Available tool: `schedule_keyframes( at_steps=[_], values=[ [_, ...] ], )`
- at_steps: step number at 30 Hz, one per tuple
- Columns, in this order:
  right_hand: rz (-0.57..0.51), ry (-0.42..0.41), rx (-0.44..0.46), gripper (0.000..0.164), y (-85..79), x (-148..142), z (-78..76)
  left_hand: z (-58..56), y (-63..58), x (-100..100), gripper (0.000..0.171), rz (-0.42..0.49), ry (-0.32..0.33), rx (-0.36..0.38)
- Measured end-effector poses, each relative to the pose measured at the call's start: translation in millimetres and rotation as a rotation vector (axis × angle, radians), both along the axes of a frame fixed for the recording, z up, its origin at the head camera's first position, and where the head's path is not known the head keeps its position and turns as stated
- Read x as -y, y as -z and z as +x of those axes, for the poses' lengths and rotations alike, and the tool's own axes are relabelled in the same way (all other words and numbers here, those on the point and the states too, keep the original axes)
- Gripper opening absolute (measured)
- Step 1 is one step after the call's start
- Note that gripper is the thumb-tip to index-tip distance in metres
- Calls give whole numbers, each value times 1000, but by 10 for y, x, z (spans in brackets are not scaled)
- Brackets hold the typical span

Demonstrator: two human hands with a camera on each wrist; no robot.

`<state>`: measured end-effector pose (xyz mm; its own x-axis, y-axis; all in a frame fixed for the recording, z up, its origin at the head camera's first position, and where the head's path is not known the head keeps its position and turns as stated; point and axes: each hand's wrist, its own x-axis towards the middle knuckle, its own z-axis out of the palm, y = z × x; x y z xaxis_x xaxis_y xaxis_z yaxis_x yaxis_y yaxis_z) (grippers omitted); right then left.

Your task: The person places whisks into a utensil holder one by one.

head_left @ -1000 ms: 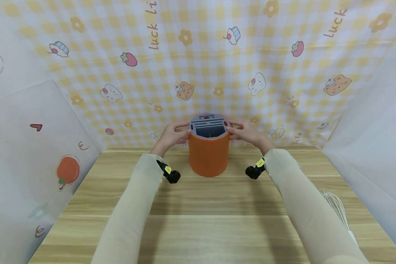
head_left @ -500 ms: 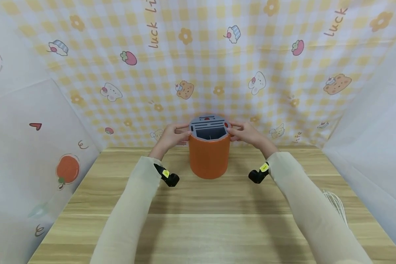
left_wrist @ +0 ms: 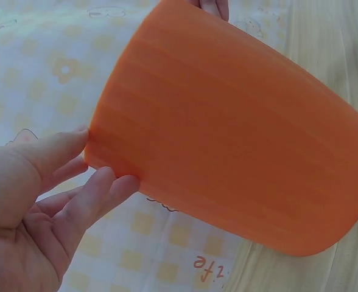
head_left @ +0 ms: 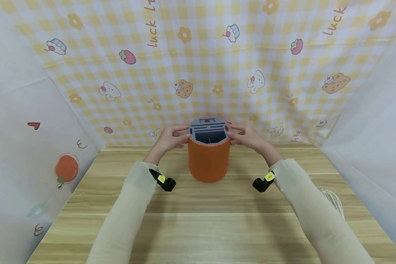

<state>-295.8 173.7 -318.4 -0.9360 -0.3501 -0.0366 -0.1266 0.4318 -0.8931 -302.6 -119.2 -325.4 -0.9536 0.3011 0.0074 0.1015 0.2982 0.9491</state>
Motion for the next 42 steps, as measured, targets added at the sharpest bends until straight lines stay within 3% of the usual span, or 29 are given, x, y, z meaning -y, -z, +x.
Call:
schedule_keyframes(
  at_steps=[42],
  values=[
    [-45,16,-7,60,115,10,619,564,-18,168,47,-39,97,-36]
  ],
)
